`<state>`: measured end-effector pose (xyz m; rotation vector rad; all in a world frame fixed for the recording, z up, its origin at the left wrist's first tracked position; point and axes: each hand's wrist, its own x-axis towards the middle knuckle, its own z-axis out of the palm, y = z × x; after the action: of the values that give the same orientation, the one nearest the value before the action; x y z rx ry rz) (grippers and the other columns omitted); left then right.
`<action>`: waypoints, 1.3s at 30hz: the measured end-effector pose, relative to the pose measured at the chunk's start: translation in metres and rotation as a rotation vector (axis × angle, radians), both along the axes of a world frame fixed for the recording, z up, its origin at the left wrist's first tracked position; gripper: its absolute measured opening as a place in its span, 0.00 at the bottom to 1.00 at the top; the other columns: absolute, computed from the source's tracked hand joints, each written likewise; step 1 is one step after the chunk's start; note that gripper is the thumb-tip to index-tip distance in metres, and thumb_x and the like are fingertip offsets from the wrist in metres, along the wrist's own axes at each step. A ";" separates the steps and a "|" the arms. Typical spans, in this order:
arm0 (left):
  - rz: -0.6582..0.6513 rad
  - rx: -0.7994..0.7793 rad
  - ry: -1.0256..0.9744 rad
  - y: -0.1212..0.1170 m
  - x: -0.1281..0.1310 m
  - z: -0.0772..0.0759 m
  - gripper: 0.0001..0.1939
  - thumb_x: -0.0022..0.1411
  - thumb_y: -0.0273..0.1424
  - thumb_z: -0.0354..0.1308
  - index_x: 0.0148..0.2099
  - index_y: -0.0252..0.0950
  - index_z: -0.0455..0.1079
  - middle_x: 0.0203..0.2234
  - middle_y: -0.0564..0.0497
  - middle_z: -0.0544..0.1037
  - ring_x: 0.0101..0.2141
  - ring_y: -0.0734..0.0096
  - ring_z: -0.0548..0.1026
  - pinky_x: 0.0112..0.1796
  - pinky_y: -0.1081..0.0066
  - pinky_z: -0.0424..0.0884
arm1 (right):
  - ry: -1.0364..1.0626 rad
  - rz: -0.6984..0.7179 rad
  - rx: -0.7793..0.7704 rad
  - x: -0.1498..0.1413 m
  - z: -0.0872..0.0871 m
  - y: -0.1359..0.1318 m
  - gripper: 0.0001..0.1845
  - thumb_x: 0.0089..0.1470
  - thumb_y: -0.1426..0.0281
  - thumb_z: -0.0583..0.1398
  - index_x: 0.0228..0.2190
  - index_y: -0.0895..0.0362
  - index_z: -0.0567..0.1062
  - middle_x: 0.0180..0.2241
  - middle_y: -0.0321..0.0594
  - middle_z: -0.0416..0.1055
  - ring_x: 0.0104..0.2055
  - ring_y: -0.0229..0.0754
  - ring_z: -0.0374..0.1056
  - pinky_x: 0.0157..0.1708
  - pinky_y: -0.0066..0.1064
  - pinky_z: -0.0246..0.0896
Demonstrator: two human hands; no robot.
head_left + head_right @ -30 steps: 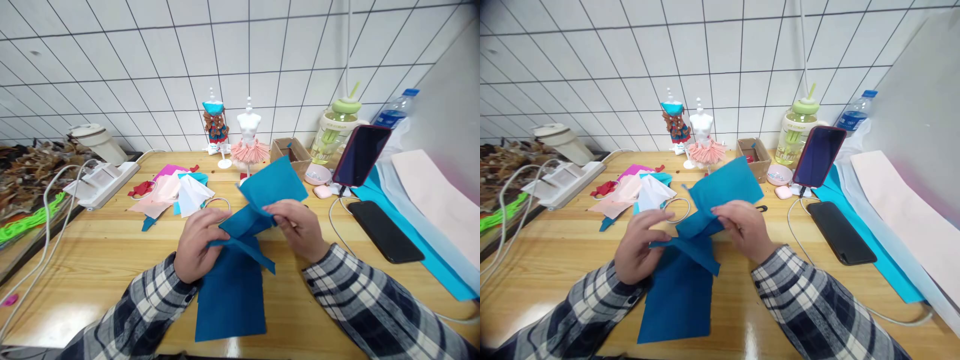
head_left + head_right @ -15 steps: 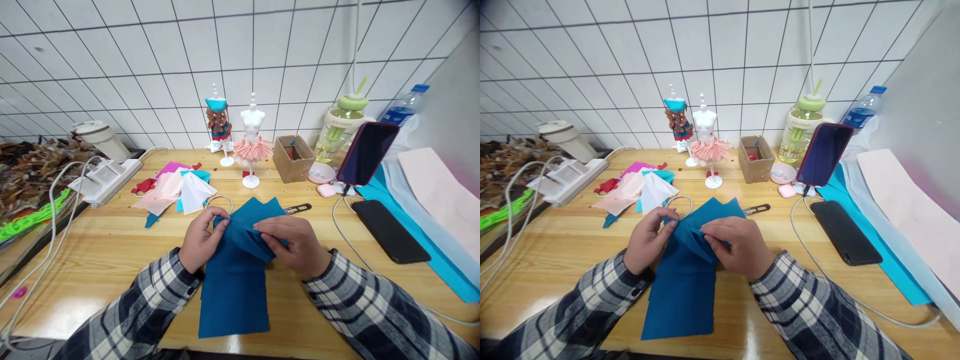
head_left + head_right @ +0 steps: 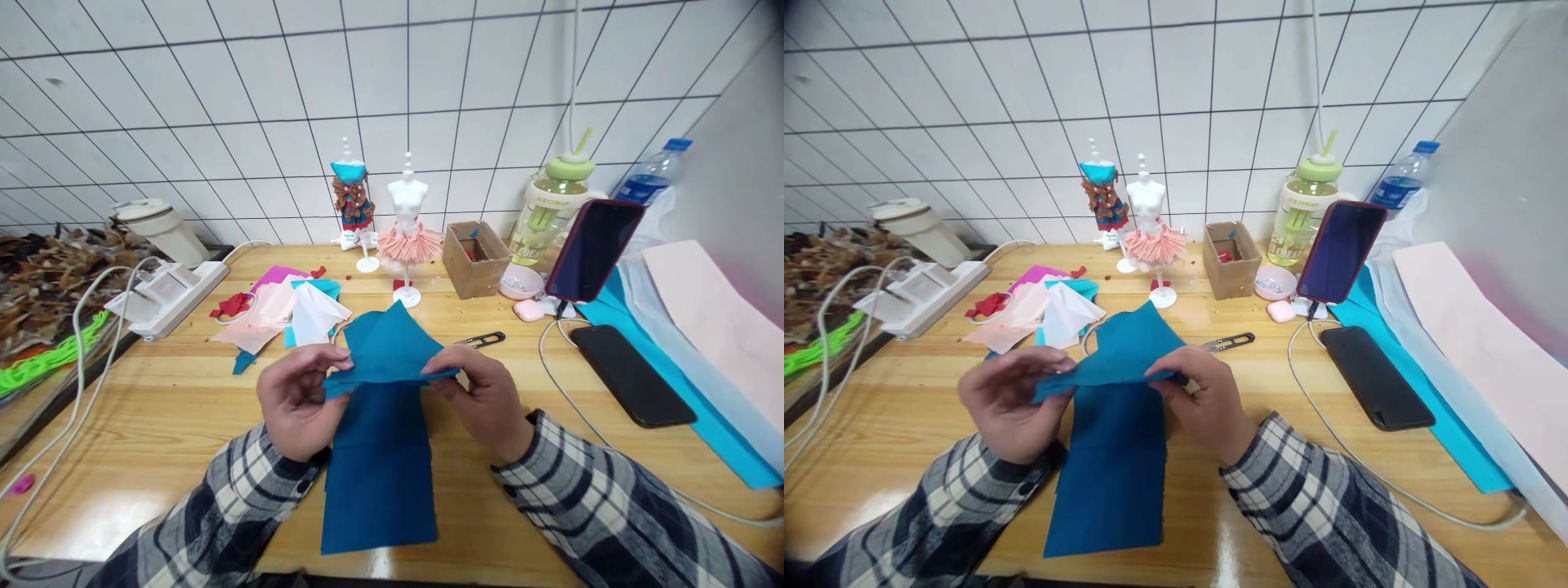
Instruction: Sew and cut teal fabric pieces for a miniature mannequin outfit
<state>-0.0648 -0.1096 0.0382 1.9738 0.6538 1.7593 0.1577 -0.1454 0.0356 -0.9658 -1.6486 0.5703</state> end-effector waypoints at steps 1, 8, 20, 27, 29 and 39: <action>-0.039 -0.064 0.024 0.000 0.000 0.002 0.37 0.52 0.24 0.66 0.60 0.49 0.56 0.44 0.48 0.76 0.38 0.68 0.76 0.39 0.67 0.74 | 0.047 0.009 -0.025 0.001 0.000 0.000 0.04 0.56 0.71 0.59 0.33 0.52 0.75 0.31 0.36 0.75 0.35 0.39 0.69 0.36 0.32 0.66; -0.054 -0.420 0.398 0.010 0.000 0.011 0.10 0.57 0.37 0.61 0.35 0.36 0.76 0.35 0.46 0.79 0.39 0.59 0.76 0.44 0.60 0.71 | 0.068 0.007 -0.118 0.007 -0.001 0.001 0.09 0.57 0.64 0.58 0.31 0.53 0.77 0.30 0.37 0.75 0.31 0.40 0.68 0.31 0.31 0.66; 0.115 -0.300 0.443 0.001 -0.002 0.000 0.09 0.59 0.32 0.58 0.41 0.38 0.76 0.40 0.49 0.81 0.46 0.58 0.75 0.50 0.61 0.69 | 0.077 -0.067 -0.162 0.010 0.001 0.002 0.19 0.55 0.53 0.57 0.30 0.56 0.75 0.27 0.38 0.72 0.30 0.40 0.67 0.30 0.30 0.63; 0.040 -0.338 0.425 0.003 -0.004 0.000 0.12 0.62 0.35 0.54 0.40 0.37 0.76 0.34 0.47 0.81 0.38 0.60 0.77 0.44 0.63 0.72 | 0.068 -0.047 -0.154 0.006 0.002 -0.001 0.10 0.55 0.61 0.60 0.33 0.53 0.76 0.29 0.37 0.75 0.32 0.40 0.70 0.34 0.31 0.66; 0.023 -0.365 0.428 0.002 -0.004 0.000 0.13 0.63 0.36 0.52 0.42 0.36 0.76 0.33 0.48 0.81 0.35 0.62 0.77 0.38 0.66 0.73 | 0.064 -0.083 -0.164 0.006 0.002 0.000 0.10 0.55 0.61 0.60 0.27 0.54 0.75 0.23 0.34 0.71 0.27 0.38 0.66 0.28 0.29 0.63; 0.033 -0.460 0.281 0.000 0.001 -0.001 0.15 0.58 0.41 0.59 0.42 0.35 0.75 0.35 0.46 0.81 0.35 0.61 0.77 0.37 0.66 0.73 | -0.069 -0.133 -0.175 0.004 0.005 0.000 0.18 0.55 0.60 0.59 0.19 0.55 0.65 0.18 0.31 0.60 0.22 0.34 0.56 0.22 0.27 0.52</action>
<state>-0.0641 -0.1093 0.0377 1.8943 1.0790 1.2117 0.1617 -0.1457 0.0409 -1.2262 -1.6004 0.6034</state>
